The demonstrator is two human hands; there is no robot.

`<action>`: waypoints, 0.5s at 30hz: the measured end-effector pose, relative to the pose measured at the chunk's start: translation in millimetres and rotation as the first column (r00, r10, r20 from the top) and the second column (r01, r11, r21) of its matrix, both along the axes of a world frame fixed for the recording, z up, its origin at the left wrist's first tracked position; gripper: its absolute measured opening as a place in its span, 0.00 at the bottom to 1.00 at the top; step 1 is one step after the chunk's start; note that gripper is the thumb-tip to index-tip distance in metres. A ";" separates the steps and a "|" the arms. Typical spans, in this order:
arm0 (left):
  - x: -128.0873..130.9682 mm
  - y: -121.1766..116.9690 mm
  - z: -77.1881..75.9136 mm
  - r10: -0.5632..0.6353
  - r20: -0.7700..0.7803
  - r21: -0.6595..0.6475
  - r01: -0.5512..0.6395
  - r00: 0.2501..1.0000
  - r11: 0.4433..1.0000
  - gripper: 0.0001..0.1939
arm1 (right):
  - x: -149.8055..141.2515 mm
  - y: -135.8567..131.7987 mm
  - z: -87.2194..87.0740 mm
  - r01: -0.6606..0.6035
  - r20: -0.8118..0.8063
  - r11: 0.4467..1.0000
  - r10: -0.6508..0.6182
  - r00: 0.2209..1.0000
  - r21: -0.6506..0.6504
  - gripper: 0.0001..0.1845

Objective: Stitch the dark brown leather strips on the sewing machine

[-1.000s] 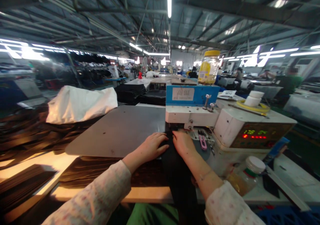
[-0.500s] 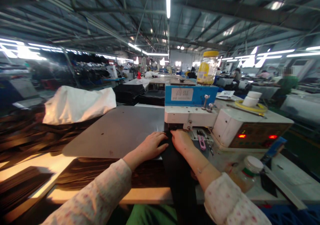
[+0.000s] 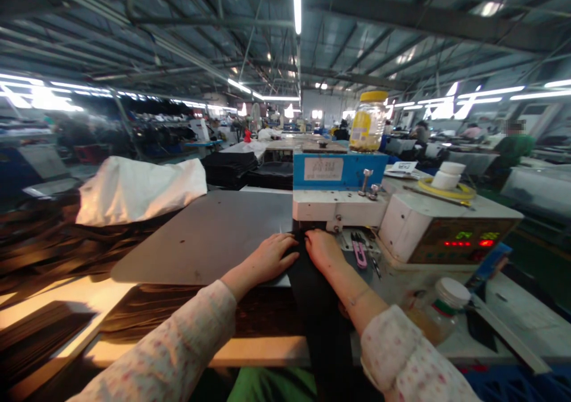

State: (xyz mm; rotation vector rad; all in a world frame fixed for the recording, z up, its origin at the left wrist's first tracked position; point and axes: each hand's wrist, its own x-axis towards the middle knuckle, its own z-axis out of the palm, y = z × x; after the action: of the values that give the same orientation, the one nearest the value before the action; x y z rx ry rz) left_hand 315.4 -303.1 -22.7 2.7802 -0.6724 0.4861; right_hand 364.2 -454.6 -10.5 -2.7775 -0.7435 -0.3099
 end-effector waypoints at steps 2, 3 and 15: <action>1.6 0.9 -0.6 -0.003 0.005 0.003 0.003 1.000 1.000 0.13 | 0.2 0.0 -2.3 0.009 0.017 1.000 -0.009 1.000 0.013 0.16; 2.2 1.2 -0.9 -0.006 0.008 0.004 0.006 1.000 1.000 0.13 | 0.2 -0.1 -3.3 0.011 0.026 1.000 -0.011 1.000 0.017 0.16; 3.8 2.4 -2.6 -0.019 0.003 -0.010 0.019 1.000 1.000 0.14 | -1.7 0.3 -3.0 0.044 0.009 0.999 -0.044 0.999 0.020 0.16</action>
State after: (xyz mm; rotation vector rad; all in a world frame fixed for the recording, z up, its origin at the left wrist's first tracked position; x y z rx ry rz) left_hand 319.2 -300.7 -25.3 2.7619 -0.6941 0.4879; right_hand 362.5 -454.3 -13.6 -2.7791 -0.6782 -0.3366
